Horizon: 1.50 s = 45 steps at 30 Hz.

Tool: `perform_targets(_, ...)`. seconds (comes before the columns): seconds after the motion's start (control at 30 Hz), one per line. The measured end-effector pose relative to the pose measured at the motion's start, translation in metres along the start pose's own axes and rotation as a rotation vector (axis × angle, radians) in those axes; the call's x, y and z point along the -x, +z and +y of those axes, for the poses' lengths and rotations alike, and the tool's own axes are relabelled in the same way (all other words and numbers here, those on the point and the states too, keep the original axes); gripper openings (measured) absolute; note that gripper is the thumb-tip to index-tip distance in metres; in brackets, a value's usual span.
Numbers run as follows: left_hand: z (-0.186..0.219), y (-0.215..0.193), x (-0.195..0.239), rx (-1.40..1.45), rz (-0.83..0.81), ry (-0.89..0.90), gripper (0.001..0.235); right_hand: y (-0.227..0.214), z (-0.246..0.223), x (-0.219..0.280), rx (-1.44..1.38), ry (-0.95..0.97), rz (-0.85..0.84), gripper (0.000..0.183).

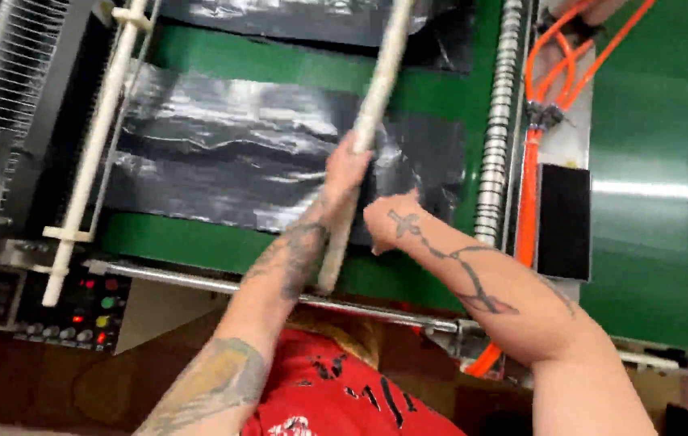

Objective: Operating a bag cutting machine by guiding the plastic bags with a rod and using the control panel

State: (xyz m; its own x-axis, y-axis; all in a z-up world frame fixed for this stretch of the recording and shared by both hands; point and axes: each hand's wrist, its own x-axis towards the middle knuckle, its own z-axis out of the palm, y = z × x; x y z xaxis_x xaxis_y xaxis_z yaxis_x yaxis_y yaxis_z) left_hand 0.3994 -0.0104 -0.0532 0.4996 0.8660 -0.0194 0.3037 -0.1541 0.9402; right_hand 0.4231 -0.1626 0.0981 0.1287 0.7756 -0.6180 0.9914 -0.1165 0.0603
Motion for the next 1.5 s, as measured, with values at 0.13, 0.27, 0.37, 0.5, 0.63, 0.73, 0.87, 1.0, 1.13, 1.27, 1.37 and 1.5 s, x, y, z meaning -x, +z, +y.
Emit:
perform_targets(0.13,0.021,0.019,0.004,0.255,-0.284,-0.264,0.064,-0.041,-0.015,0.044,-0.058,-0.255,-0.134,0.052)
perform_targets(0.27,0.046,-0.061,0.027,0.416,-0.358,-0.317,0.058,-0.049,-0.015,0.045,-0.085,-0.306,-0.157,0.038)
perform_targets(0.37,0.07,-0.168,0.073,0.096,-0.332,-0.098,0.061,-0.066,-0.01,0.053,-0.143,-0.302,-0.078,0.038)
perform_targets(0.5,0.007,-0.28,0.145,-0.509,-0.088,0.08,0.064,-0.097,-0.02,0.069,-0.179,-0.274,-0.119,0.045)
perform_targets(0.63,-0.036,-0.333,0.189,-0.633,0.158,0.146,0.063,-0.096,-0.025,0.066,-0.153,-0.265,-0.143,0.046)
perform_targets(0.73,-0.053,-0.347,0.196,-0.766,0.367,0.221,0.064,-0.094,-0.03,0.068,-0.133,-0.275,-0.18,0.049)
perform_targets(0.87,-0.071,-0.36,0.166,-0.833,0.544,0.325,0.062,-0.086,-0.029,0.064,-0.1,-0.279,-0.148,0.05)
perform_targets(1.0,-0.065,-0.37,0.133,-0.857,0.617,0.32,0.063,-0.083,-0.026,0.063,-0.051,-0.341,-0.01,0.05)
perform_targets(1.13,-0.04,-0.377,0.088,-0.851,0.6,0.277,0.064,-0.084,-0.029,0.059,-0.037,-0.54,0.254,0.047)
perform_targets(1.27,-0.032,-0.35,0.023,-0.852,0.547,0.19,0.064,-0.071,-0.031,0.047,-0.071,-0.722,0.522,0.055)
perform_targets(1.37,-0.017,-0.296,-0.027,-0.747,0.399,0.104,0.066,-0.075,-0.034,0.046,-0.02,-0.742,0.654,0.056)
perform_targets(1.5,0.009,-0.156,-0.049,-0.277,0.221,0.099,0.057,-0.051,-0.029,0.041,0.146,-0.495,0.595,0.069)
